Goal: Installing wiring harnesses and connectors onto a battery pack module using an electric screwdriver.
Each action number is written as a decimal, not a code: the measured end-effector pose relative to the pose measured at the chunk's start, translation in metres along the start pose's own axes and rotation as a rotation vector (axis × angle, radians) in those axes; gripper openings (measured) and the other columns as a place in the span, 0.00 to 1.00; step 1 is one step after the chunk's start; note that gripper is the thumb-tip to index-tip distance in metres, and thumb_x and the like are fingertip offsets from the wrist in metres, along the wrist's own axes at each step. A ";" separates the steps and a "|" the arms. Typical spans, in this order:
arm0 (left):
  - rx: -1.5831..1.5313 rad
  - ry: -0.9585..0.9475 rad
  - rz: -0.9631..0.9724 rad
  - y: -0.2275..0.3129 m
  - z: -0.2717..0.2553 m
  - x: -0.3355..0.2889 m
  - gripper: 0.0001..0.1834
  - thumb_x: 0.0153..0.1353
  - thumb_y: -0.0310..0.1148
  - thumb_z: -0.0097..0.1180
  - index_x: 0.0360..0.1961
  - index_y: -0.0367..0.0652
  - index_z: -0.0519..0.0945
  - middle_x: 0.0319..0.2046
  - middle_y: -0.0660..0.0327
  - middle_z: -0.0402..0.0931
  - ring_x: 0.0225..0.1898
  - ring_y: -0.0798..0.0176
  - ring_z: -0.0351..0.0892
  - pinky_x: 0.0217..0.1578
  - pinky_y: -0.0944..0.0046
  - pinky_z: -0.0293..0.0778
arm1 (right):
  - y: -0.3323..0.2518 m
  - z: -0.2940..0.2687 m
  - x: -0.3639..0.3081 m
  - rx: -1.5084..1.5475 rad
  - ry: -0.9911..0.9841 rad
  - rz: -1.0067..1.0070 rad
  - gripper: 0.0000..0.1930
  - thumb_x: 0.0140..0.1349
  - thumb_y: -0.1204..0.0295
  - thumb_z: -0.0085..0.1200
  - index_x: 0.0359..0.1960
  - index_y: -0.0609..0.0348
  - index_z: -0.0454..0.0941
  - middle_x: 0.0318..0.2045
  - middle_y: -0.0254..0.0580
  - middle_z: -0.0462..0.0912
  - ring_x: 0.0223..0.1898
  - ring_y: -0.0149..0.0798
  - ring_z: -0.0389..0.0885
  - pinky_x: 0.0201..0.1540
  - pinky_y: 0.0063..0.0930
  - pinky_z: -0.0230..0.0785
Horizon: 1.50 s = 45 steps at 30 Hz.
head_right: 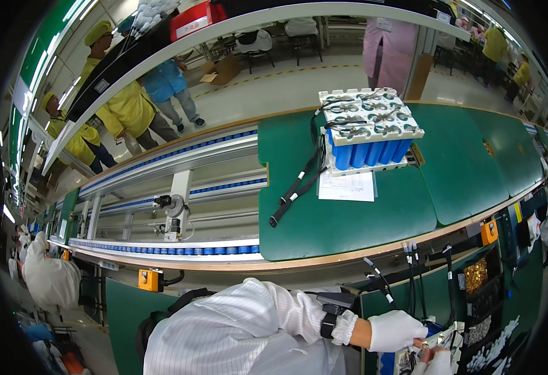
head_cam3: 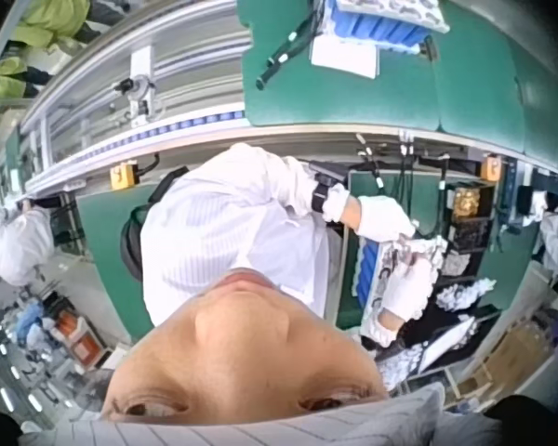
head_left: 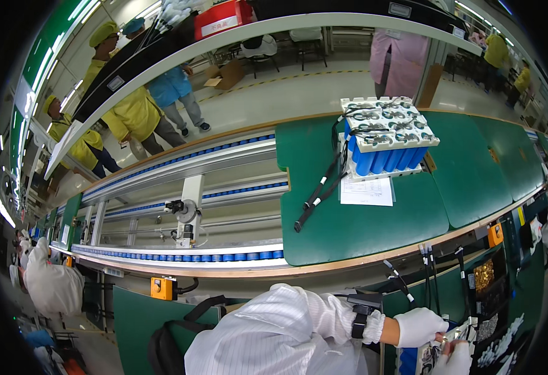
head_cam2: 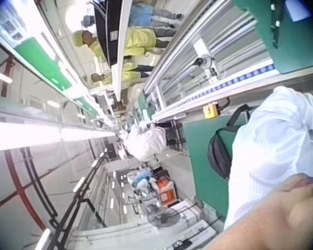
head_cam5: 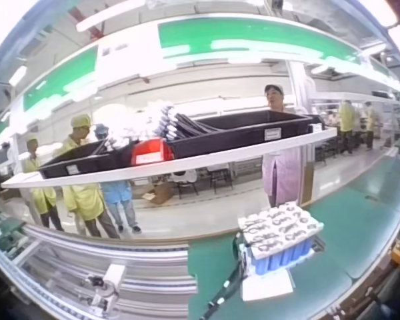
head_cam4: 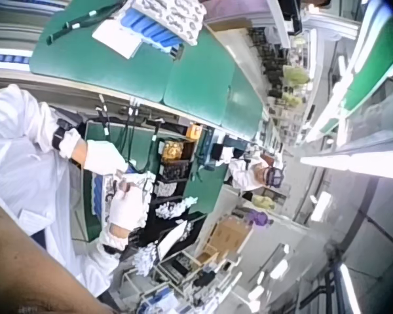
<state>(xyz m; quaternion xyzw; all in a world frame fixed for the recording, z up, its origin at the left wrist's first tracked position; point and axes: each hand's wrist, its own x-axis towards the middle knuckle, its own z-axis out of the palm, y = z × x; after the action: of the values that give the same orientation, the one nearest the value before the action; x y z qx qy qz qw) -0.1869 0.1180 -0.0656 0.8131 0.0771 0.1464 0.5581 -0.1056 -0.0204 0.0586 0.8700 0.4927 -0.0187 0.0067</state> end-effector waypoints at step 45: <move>-0.863 -0.152 -0.304 0.009 -0.014 0.042 0.11 0.62 0.36 0.67 0.33 0.38 0.87 0.20 0.67 0.79 0.15 0.76 0.73 0.16 0.74 0.65 | 0.036 0.028 0.009 0.782 0.453 -0.067 0.10 0.59 0.84 0.63 0.42 0.65 0.87 0.34 0.48 0.88 0.37 0.44 0.87 0.42 0.32 0.78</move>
<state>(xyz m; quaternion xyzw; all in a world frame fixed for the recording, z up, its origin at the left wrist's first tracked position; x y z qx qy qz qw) -0.1525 0.1390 -0.0457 0.4943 0.0864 0.0215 0.8647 -0.0708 -0.0319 0.0298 0.7728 0.4656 -0.0130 -0.4311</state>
